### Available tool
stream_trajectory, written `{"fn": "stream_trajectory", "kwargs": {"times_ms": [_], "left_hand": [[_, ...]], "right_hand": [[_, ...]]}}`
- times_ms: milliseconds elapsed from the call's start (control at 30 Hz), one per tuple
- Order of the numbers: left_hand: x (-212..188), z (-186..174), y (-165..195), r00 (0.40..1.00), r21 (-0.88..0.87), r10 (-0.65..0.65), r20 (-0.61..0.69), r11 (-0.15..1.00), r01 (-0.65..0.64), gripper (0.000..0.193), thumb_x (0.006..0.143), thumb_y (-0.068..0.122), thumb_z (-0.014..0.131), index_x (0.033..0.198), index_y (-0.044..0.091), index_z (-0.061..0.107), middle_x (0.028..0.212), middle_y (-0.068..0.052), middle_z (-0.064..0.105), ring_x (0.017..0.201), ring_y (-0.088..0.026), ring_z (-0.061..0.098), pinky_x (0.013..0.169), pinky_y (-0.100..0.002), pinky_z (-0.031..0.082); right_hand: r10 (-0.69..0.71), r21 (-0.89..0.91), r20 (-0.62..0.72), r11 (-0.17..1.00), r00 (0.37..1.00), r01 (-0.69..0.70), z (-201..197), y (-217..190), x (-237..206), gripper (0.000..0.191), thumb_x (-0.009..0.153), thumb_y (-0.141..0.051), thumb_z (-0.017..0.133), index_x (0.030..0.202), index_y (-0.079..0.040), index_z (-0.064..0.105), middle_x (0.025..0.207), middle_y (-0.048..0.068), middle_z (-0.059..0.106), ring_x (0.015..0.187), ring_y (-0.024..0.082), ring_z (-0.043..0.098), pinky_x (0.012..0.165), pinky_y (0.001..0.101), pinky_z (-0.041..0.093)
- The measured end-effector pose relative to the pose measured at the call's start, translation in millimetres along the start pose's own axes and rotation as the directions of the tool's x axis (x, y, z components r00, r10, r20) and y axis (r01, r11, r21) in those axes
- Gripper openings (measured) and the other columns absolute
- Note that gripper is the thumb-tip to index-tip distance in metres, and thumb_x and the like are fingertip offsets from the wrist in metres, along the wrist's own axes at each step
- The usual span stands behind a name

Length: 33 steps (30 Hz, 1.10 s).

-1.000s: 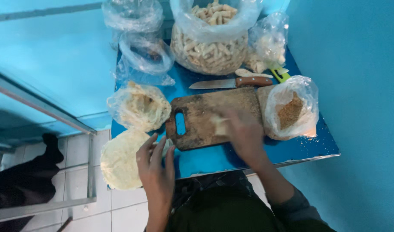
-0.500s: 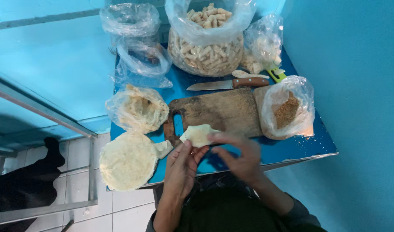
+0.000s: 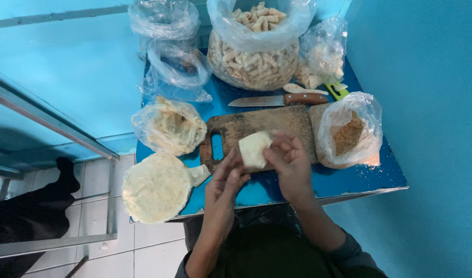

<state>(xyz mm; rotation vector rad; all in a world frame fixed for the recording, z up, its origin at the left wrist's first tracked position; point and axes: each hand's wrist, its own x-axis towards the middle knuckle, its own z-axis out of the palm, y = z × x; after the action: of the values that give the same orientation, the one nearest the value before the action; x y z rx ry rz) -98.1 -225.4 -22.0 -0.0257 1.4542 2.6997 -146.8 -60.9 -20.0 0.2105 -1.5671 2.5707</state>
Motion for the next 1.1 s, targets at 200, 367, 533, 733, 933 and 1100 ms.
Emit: {"fn": "stream_trajectory", "kwargs": {"times_ms": [200,367,533,733,933,1100], "left_hand": [[8,0,-8,0.998,-0.107,-0.048,-0.044,0.993,0.043,0.031,0.097,0.010,0.065,0.124,-0.005,0.067,0.117,-0.012,0.073,0.102,-0.018,0.071,0.086,-0.035,0.061],[10,-11,-11,0.992,0.017,0.048,-0.117,0.999,-0.047,0.019,0.100,0.009,0.067,0.109,-0.006,0.075,0.100,-0.011,0.075,0.088,-0.015,0.071,0.080,-0.029,0.057],[14,-17,-8,1.000,-0.109,-0.001,-0.024,0.994,-0.002,0.016,0.100,0.007,0.068,0.108,-0.007,0.073,0.101,-0.011,0.075,0.090,-0.016,0.072,0.083,-0.031,0.059],[14,-11,-6,0.996,-0.223,-0.088,-0.032,0.972,0.078,0.028,0.094,0.007,0.066,0.119,-0.005,0.069,0.110,-0.014,0.076,0.097,-0.020,0.073,0.089,-0.032,0.059],[4,9,-19,0.944,0.146,0.329,-0.013,0.935,-0.323,0.026,0.089,-0.009,0.073,0.114,-0.006,0.068,0.120,-0.011,0.065,0.110,-0.018,0.068,0.098,-0.030,0.056],[6,15,-27,0.865,0.397,0.501,-0.033,0.801,-0.449,0.017,0.091,-0.008,0.073,0.107,-0.007,0.069,0.122,-0.011,0.061,0.107,-0.016,0.067,0.092,-0.029,0.058]], "right_hand": [[0.111,0.070,0.071,0.991,0.991,-0.116,-2,-4,-5,0.051,0.089,0.006,0.069,0.136,-0.004,0.050,0.113,0.016,0.070,0.102,0.020,0.071,0.087,0.0349,0.061],[-0.461,-0.679,0.218,0.561,0.860,0.473,6,-31,-14,0.052,0.077,-0.006,0.077,0.122,-0.006,0.053,0.121,0.024,0.061,0.111,0.035,0.063,0.093,0.0388,0.054],[-0.435,-0.512,0.695,0.260,0.572,0.819,-1,-48,-13,0.037,0.091,-0.003,0.077,0.122,-0.010,0.059,0.122,0.013,0.074,0.118,0.032,0.073,0.100,0.0379,0.059],[-0.429,-0.610,0.449,0.494,0.784,0.620,-5,-14,-21,0.035,0.090,-0.002,0.079,0.120,-0.005,0.062,0.111,0.014,0.077,0.102,0.024,0.077,0.087,0.0329,0.063],[-0.278,-0.491,0.100,0.821,0.955,0.290,-9,20,-31,0.037,0.094,0.002,0.073,0.128,0.000,0.056,0.112,0.015,0.076,0.101,0.018,0.076,0.085,0.0298,0.064],[-0.286,-0.524,0.158,0.787,0.945,0.326,-9,25,-30,0.042,0.094,0.003,0.071,0.131,0.000,0.052,0.112,0.015,0.075,0.101,0.018,0.076,0.084,0.0299,0.064]]}}
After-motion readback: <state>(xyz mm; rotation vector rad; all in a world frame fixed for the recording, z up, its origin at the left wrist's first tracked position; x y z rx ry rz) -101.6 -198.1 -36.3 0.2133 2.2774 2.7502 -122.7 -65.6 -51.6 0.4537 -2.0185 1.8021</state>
